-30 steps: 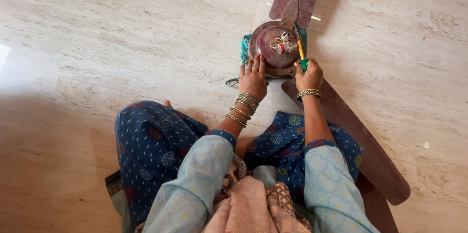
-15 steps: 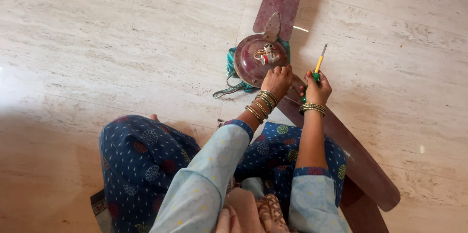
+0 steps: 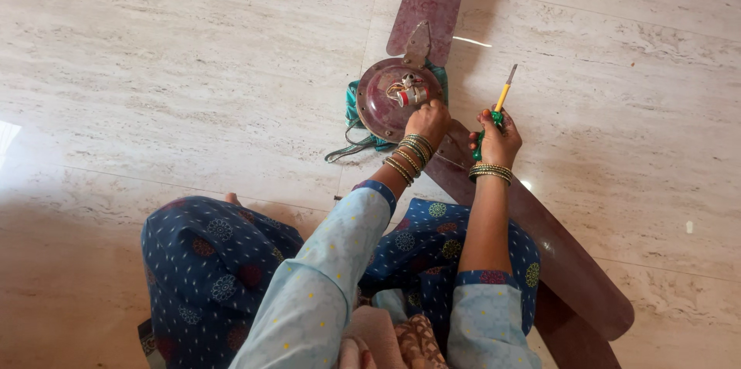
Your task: The person sits on the floor and uses a screwdriver to work on the central hub of a ceiling fan. They repeatedly tighten and loosen screws on the fan's motor housing while adjusting the fan blades.
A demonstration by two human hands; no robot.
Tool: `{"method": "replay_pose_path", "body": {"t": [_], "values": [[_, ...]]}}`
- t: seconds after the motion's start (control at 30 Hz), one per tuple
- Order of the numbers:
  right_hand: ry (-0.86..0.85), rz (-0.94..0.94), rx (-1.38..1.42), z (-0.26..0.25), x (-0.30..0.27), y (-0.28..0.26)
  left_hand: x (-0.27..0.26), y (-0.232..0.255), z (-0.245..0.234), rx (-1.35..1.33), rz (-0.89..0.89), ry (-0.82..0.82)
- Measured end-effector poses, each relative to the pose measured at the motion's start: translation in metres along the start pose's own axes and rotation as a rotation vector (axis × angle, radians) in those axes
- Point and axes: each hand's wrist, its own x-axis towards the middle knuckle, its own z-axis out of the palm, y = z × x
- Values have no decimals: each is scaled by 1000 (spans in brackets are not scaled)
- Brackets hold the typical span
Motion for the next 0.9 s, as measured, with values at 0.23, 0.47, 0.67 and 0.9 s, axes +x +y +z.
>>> {"method": "replay_pose_path", "body": {"t": [0.23,0.47,0.67,0.9], "values": [[-2,11,22,-1,0,-1,-5,-12,11,-20,68,71],[3,23,25,2,-1,-3,-3,-10,16,51,109,51],[84,21,121,-18,3,-16,-41,-10,-34,-170,56,37],[120,89,268,-30,16,-19,-160,-3,-85,-323,67,180]]}}
